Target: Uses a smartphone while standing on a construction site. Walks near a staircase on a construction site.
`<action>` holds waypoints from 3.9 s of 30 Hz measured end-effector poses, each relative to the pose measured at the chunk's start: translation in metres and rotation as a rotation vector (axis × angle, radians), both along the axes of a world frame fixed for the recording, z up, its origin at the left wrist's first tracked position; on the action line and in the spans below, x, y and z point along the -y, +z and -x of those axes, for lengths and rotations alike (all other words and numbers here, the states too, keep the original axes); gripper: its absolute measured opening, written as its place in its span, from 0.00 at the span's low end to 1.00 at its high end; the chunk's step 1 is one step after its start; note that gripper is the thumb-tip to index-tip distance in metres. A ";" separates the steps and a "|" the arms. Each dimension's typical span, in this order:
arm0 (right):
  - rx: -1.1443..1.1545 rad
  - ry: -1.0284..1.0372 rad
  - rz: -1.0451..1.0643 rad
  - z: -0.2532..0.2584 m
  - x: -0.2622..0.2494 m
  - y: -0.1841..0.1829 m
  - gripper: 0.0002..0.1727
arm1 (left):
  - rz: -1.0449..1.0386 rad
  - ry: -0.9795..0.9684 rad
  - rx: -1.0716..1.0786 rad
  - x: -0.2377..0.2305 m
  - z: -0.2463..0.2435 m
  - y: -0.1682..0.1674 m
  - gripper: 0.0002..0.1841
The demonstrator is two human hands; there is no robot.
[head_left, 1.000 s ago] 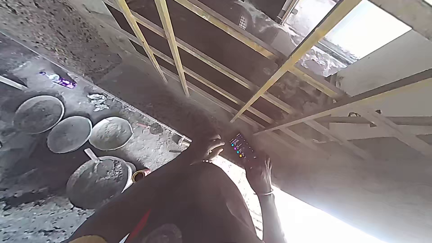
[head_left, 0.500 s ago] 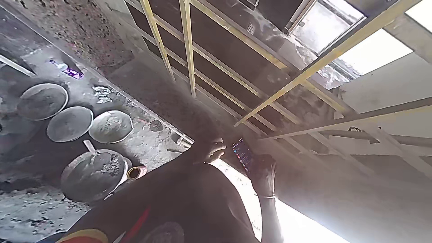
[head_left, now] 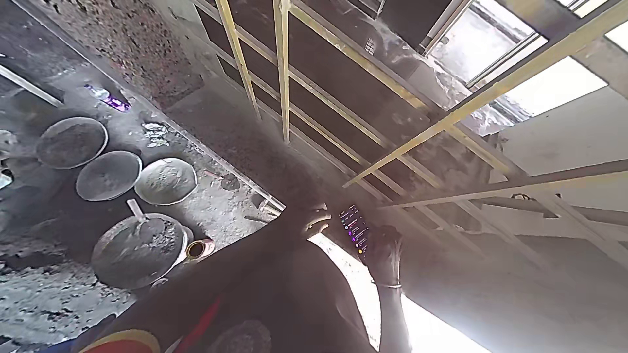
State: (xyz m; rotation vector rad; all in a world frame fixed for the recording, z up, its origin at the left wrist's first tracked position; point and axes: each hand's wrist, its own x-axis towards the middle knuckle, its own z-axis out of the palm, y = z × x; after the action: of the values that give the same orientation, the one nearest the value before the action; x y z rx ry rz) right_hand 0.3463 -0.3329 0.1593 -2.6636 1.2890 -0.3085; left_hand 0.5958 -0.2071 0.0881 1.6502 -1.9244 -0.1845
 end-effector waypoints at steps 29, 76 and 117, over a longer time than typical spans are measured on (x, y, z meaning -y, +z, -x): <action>0.047 -0.050 -0.020 0.003 -0.006 -0.003 0.15 | 0.009 0.010 -0.005 0.000 0.000 0.001 0.18; 0.258 -0.351 -0.096 0.072 -0.043 0.012 0.17 | -0.463 -0.455 0.190 0.106 -0.015 0.056 0.48; 0.348 -0.371 -0.085 0.071 -0.082 -0.002 0.18 | -0.019 -0.249 -0.263 0.046 -0.023 0.039 0.19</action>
State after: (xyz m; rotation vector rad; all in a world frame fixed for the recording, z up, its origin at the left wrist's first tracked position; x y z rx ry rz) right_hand 0.2757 -0.2509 0.1574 -2.1618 1.6195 -0.7107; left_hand 0.6192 -0.2535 0.1267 1.3187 -1.9209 -0.4942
